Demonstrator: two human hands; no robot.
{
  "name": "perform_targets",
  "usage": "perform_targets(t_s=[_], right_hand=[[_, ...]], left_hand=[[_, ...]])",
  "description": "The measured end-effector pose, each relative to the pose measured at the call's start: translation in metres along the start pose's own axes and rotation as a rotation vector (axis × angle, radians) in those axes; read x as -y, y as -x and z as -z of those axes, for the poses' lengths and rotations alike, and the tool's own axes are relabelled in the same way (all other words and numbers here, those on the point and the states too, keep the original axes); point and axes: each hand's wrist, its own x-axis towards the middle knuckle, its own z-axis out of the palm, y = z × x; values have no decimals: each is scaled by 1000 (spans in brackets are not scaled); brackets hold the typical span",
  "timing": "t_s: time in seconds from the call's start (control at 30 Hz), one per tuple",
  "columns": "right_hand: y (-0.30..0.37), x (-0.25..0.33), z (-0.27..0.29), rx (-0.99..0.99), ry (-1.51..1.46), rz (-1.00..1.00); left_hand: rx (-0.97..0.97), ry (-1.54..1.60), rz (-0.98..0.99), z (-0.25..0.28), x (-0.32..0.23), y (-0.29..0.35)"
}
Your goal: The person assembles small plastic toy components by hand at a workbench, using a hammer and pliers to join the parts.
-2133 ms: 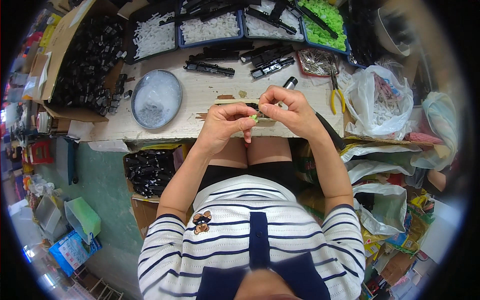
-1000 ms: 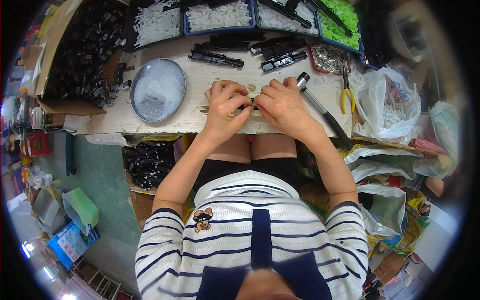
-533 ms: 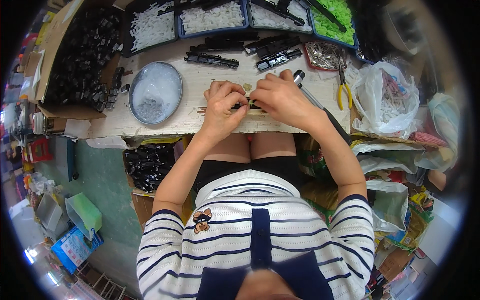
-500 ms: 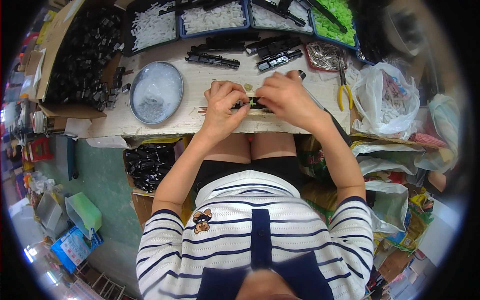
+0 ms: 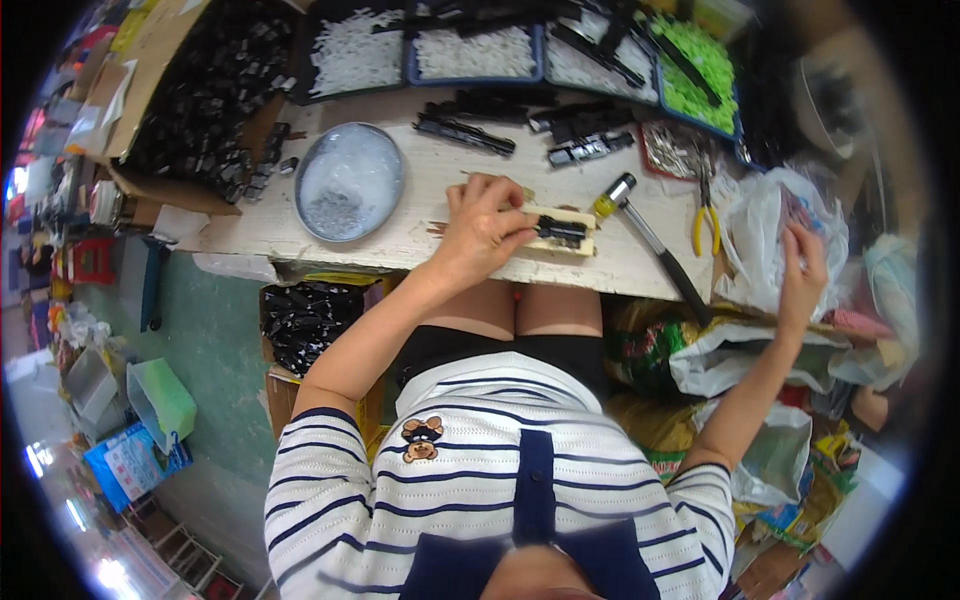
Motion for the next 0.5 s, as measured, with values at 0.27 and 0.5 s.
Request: perform_targets(t_s=[0.27,0.5], right_hand=[[15,-113,-24,391,406,-303],[21,-158,-43,500,477,-343]], left_hand=[[-27,16,-123,5,8,2],[-368,-411,218,94,102,-64]])
